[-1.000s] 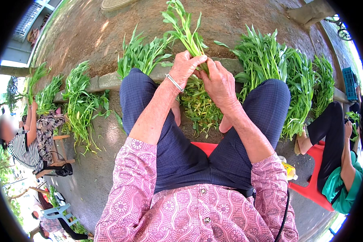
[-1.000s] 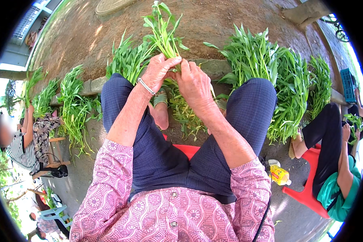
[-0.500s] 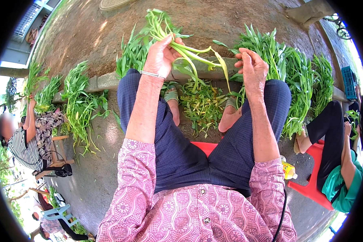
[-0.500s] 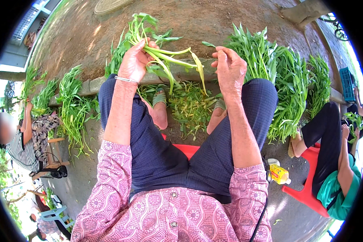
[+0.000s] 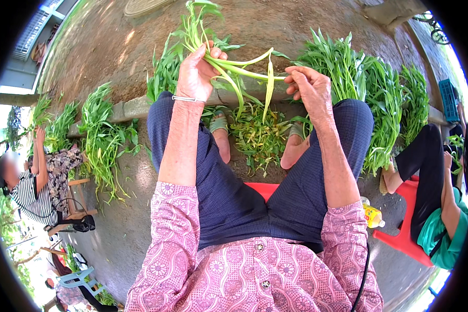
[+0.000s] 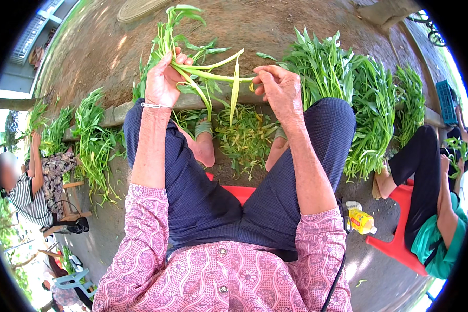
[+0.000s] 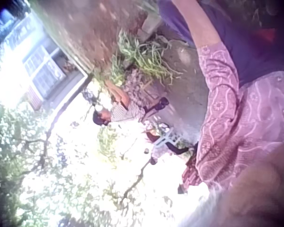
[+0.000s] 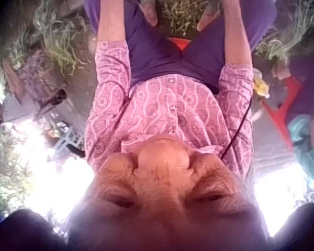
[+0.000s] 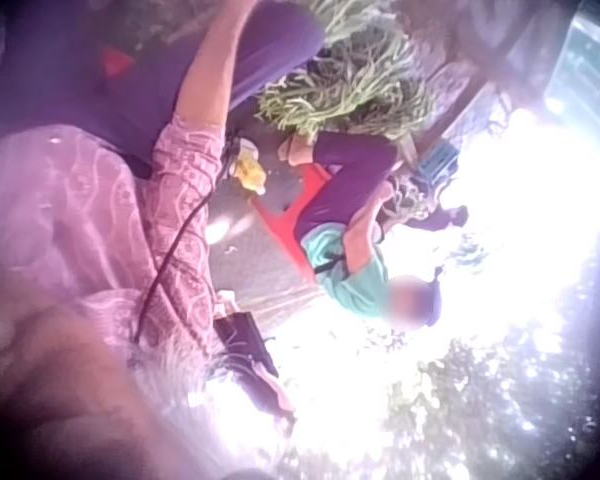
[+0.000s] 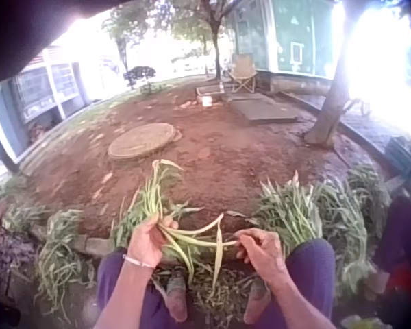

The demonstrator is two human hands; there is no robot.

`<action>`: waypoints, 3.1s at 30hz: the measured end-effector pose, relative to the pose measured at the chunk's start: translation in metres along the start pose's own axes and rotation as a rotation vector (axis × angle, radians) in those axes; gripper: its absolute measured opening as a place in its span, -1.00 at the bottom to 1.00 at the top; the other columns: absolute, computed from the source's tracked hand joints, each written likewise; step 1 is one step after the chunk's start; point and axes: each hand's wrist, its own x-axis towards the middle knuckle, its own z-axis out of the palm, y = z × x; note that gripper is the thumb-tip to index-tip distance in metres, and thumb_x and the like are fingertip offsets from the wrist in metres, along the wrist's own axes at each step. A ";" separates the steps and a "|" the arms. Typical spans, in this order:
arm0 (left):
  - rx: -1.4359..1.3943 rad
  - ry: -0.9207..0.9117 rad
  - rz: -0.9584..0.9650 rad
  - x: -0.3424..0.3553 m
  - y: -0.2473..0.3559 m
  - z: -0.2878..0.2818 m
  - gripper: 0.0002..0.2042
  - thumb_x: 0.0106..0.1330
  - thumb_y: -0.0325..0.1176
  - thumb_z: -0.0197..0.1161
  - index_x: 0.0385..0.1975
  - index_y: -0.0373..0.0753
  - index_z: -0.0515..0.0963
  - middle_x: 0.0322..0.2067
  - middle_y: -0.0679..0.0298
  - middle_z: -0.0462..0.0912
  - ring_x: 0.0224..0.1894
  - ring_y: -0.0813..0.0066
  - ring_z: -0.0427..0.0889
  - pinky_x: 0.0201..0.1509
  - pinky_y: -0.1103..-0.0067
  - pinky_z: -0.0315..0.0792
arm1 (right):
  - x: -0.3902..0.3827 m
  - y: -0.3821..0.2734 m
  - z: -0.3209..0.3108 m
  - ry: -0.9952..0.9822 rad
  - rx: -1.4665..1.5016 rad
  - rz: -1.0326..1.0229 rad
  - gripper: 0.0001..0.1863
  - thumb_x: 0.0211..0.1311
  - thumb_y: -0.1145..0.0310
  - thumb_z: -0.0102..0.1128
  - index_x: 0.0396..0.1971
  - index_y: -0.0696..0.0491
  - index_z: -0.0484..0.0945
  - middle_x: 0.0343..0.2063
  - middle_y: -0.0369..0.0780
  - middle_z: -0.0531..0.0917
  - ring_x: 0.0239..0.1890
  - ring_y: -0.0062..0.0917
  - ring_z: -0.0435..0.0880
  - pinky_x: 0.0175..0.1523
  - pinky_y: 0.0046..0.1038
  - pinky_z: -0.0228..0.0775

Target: The person picks leaves and stems from bunches of green vegetables by hand, placing the prepared parts into a pile next to them and dropping waste onto the ground.

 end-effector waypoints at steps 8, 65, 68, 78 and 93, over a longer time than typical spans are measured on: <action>0.064 -0.004 -0.013 -0.003 -0.006 0.009 -0.75 0.35 -0.28 0.06 -0.16 -0.35 0.39 -0.51 0.29 0.38 -0.29 0.35 0.38 -0.08 0.47 0.32 | -0.002 -0.001 0.007 -0.053 0.029 0.018 -0.75 0.26 0.35 0.02 -0.25 0.20 0.60 -0.49 -0.26 0.64 -0.58 -0.72 0.55 -0.54 -0.68 0.34; 0.293 0.176 -0.173 -0.004 -0.024 0.010 -0.80 0.31 -0.26 0.16 -0.26 -0.27 0.47 -0.31 0.13 0.63 -0.31 0.41 0.63 -0.32 0.63 0.57 | -0.007 0.000 0.038 0.025 -0.399 -0.417 -0.57 0.18 0.19 0.19 -0.05 0.17 0.48 -0.21 -0.09 0.61 -0.15 -0.40 0.62 -0.05 -0.43 0.46; 0.177 0.213 -0.102 0.001 -0.017 -0.002 -0.81 0.32 -0.28 0.15 -0.26 -0.27 0.45 -0.29 0.09 0.61 -0.26 0.34 0.63 -0.26 0.56 0.60 | -0.001 0.002 0.022 0.208 -0.181 -0.264 -0.74 0.25 0.34 0.13 -0.18 0.20 0.56 -0.42 -0.21 0.68 -0.44 -0.63 0.64 -0.32 -0.61 0.48; -0.136 0.162 -0.016 0.007 -0.007 -0.022 -0.80 0.36 -0.31 0.08 -0.24 -0.35 0.42 -0.23 0.07 0.54 -0.18 0.18 0.56 -0.07 0.38 0.52 | -0.005 -0.005 0.013 0.073 0.043 -0.080 -0.82 0.22 0.44 0.06 -0.29 0.18 0.60 -0.53 -0.31 0.63 -0.58 -0.75 0.54 -0.50 -0.69 0.37; -0.118 0.302 0.053 0.005 -0.014 -0.012 -0.82 0.34 -0.31 0.10 -0.23 -0.31 0.42 -0.18 0.04 0.55 -0.14 0.19 0.56 -0.06 0.34 0.53 | -0.016 -0.011 0.027 -0.152 0.132 0.020 -0.78 0.18 0.47 0.01 -0.25 0.20 0.58 -0.51 -0.27 0.63 -0.53 -0.71 0.58 -0.43 -0.66 0.43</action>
